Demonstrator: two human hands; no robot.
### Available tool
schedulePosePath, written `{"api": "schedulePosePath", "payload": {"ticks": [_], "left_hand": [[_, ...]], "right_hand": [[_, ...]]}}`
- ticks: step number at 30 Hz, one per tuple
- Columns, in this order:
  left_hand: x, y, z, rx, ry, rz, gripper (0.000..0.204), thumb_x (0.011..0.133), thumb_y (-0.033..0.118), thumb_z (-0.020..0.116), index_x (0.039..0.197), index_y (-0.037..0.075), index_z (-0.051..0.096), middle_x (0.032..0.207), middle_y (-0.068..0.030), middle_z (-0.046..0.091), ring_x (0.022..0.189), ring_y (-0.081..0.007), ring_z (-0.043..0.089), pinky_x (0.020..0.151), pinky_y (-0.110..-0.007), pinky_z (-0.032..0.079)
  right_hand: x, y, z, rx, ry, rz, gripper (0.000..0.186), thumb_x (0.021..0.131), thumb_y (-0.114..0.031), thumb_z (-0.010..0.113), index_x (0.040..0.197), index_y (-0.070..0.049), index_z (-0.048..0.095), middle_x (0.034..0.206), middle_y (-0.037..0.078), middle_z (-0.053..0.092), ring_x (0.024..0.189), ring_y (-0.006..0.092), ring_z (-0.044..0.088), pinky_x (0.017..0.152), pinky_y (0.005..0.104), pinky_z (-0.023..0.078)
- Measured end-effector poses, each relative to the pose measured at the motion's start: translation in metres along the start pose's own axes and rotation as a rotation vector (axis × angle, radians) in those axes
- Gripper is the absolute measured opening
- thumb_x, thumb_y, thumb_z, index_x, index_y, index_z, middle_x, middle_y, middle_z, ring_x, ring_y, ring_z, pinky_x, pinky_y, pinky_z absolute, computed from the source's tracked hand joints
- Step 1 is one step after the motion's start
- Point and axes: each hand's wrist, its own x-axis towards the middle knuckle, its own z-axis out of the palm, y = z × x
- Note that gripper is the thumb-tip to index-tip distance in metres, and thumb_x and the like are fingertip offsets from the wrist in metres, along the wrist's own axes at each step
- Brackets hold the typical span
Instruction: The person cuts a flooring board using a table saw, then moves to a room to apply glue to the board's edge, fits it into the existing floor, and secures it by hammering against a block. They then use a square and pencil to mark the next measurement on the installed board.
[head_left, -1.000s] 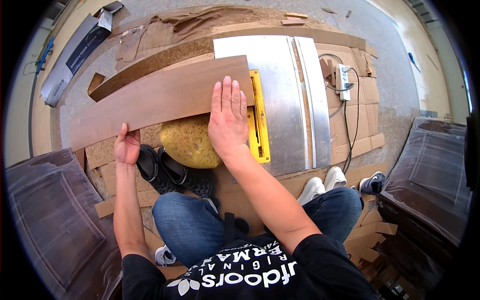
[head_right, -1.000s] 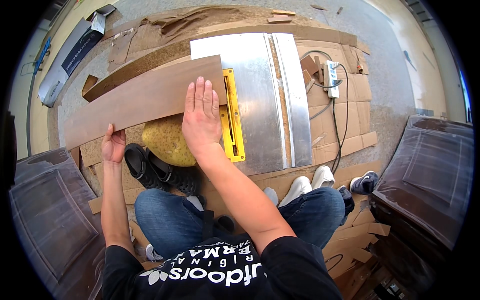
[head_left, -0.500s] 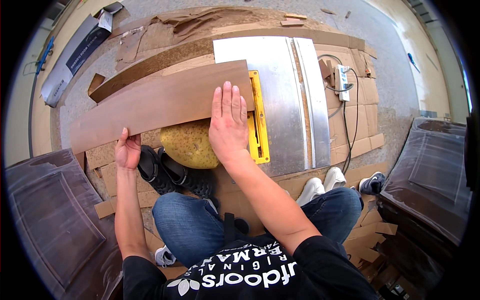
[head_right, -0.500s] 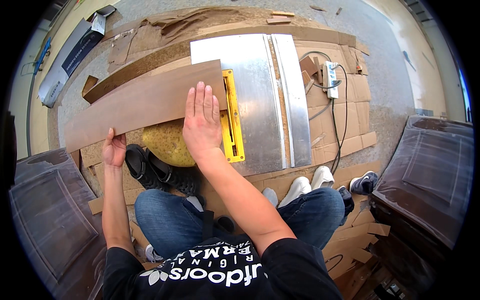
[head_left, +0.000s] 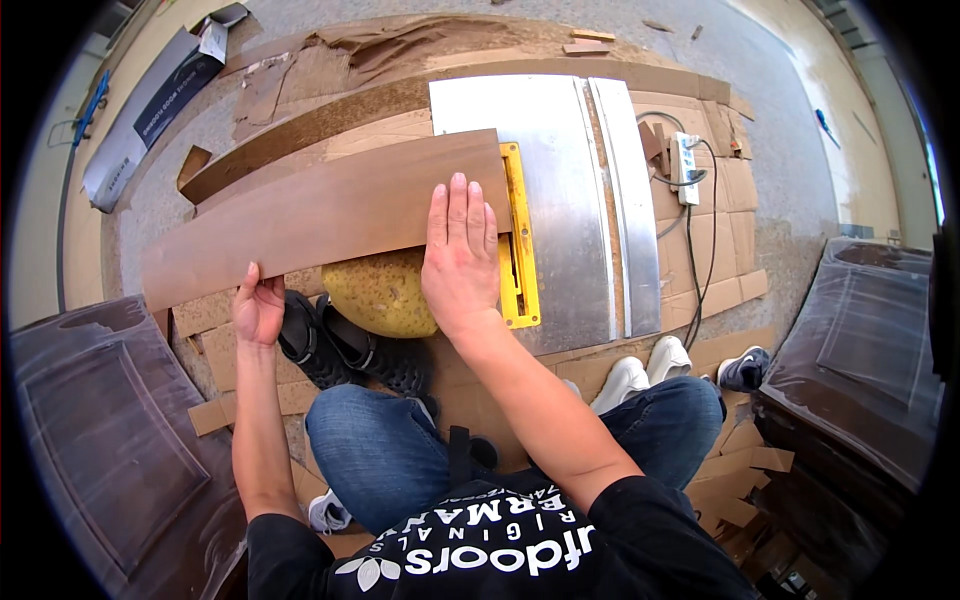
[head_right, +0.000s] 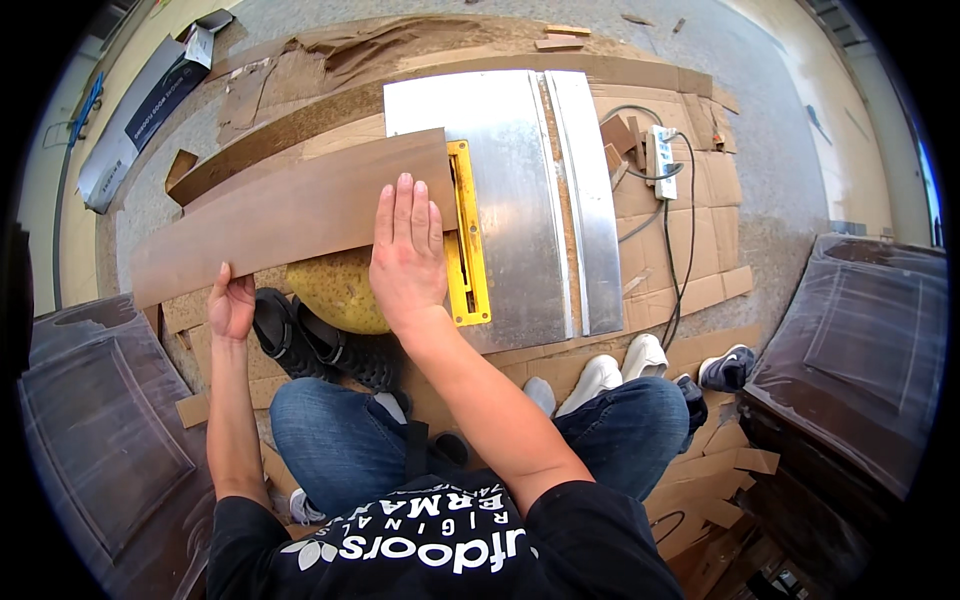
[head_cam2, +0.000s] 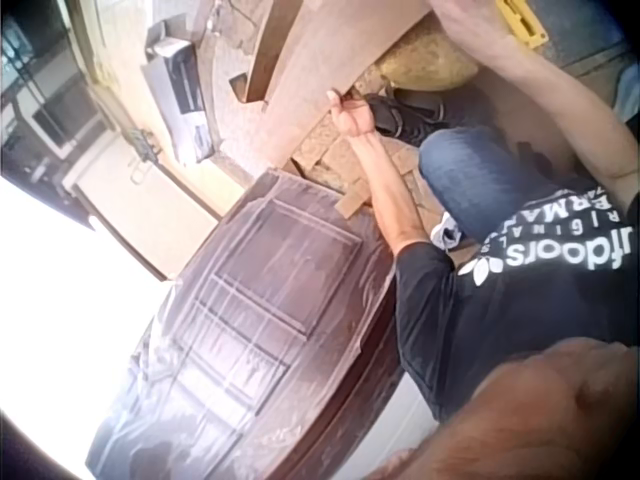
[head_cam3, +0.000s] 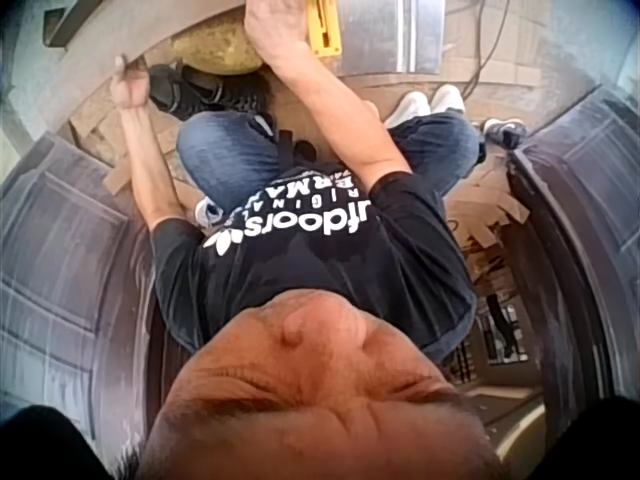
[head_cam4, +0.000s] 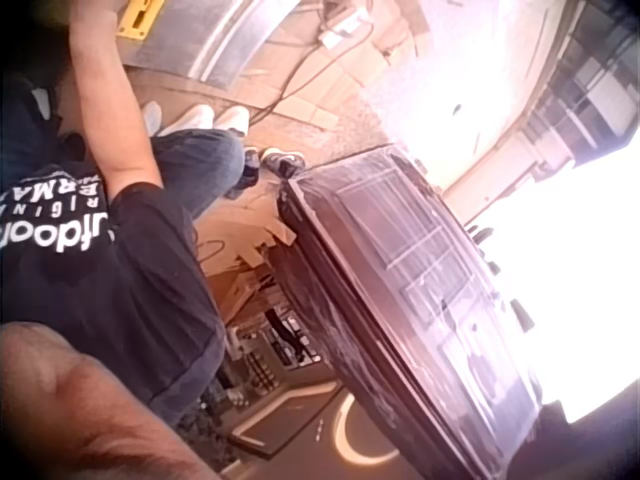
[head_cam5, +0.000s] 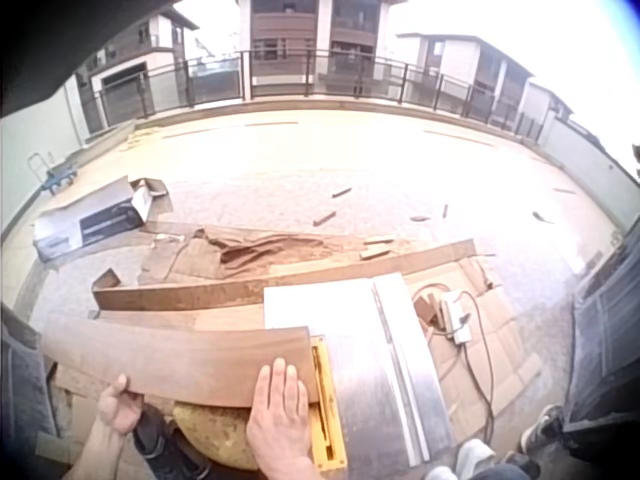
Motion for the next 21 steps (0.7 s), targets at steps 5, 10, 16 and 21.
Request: {"api": "schedulePosePath", "payload": {"ticks": [5, 10, 16, 21], "left_hand": [[-0.005, -0.001, -0.004, 0.010, 0.016, 0.002, 0.032, 0.102, 0.007, 0.062, 0.134, 0.007, 0.058, 0.134, -0.0075, 0.066, 0.126, -0.0214, 0.062, 0.112, -0.041, 0.051], [-0.008, 0.000, -0.010, -0.022, -0.021, -0.022, 0.033, 0.105, 0.008, 0.057, 0.138, 0.005, 0.056, 0.138, -0.0110, 0.064, 0.129, -0.0244, 0.061, 0.112, -0.042, 0.053], [-0.011, -0.002, -0.012, -0.013, -0.019, -0.024, 0.033, 0.104, 0.008, 0.058, 0.137, 0.005, 0.057, 0.137, -0.0108, 0.065, 0.127, -0.0241, 0.062, 0.111, -0.042, 0.054], [-0.014, -0.002, -0.011, -0.011, -0.012, -0.019, 0.032, 0.105, 0.008, 0.057, 0.136, 0.005, 0.057, 0.136, -0.0108, 0.065, 0.126, -0.0237, 0.063, 0.110, -0.041, 0.054]], "right_hand": [[-0.004, -0.001, -0.005, -0.011, -0.009, -0.002, 0.058, 0.096, -0.015, 0.048, 0.151, 0.001, 0.045, 0.163, 0.021, 0.036, 0.152, 0.0357, 0.032, 0.126, 0.0452, 0.021], [-0.009, -0.001, -0.005, -0.011, -0.012, -0.001, 0.059, 0.095, -0.014, 0.048, 0.152, 0.001, 0.044, 0.163, 0.021, 0.035, 0.153, 0.0358, 0.031, 0.127, 0.0453, 0.019], [-0.013, -0.001, -0.005, -0.006, -0.035, 0.002, 0.061, 0.095, -0.015, 0.047, 0.153, 0.002, 0.041, 0.164, 0.021, 0.033, 0.154, 0.0358, 0.029, 0.128, 0.0457, 0.015], [-0.015, -0.001, -0.005, -0.028, -0.025, -0.001, 0.061, 0.095, -0.015, 0.047, 0.153, 0.002, 0.041, 0.165, 0.021, 0.033, 0.154, 0.0354, 0.028, 0.128, 0.0456, 0.015]]}}
